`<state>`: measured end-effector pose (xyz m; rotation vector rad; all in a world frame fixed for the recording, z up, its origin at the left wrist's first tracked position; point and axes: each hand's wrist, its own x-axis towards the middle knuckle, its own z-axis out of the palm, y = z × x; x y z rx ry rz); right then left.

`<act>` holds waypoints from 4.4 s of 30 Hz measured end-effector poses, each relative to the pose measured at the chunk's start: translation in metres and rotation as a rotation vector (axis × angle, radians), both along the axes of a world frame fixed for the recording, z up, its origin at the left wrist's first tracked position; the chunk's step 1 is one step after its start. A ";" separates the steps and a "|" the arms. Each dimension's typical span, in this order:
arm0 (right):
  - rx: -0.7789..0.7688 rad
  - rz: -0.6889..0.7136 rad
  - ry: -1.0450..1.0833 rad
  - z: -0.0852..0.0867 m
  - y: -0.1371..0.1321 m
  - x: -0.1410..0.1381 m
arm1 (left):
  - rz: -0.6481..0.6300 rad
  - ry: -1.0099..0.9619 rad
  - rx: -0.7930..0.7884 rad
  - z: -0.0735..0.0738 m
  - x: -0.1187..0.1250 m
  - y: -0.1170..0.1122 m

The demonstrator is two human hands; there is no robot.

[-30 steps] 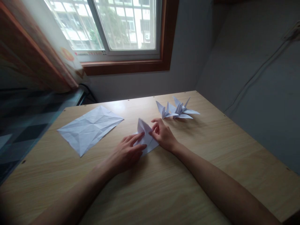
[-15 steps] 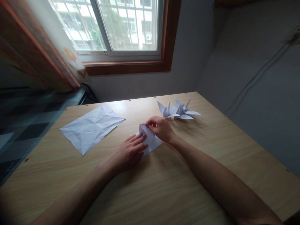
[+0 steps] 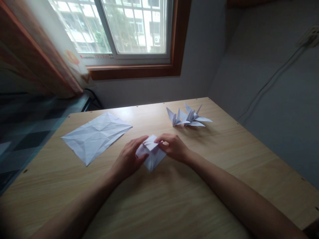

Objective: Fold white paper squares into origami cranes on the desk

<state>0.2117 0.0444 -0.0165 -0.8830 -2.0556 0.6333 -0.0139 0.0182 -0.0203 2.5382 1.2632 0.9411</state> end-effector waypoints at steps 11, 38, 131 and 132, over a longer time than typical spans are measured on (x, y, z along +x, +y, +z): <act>0.233 0.057 -0.448 -0.006 -0.031 -0.002 | -0.056 0.221 -0.053 0.005 0.000 -0.004; -0.298 -0.407 -0.273 0.002 -0.027 -0.021 | 0.003 0.427 -0.137 0.001 -0.001 -0.012; 0.358 0.051 -0.418 -0.011 -0.029 -0.011 | 0.087 0.285 -0.192 0.008 -0.004 -0.006; 0.355 0.089 -0.449 -0.012 -0.028 -0.013 | 0.084 0.276 -0.196 0.009 -0.004 -0.006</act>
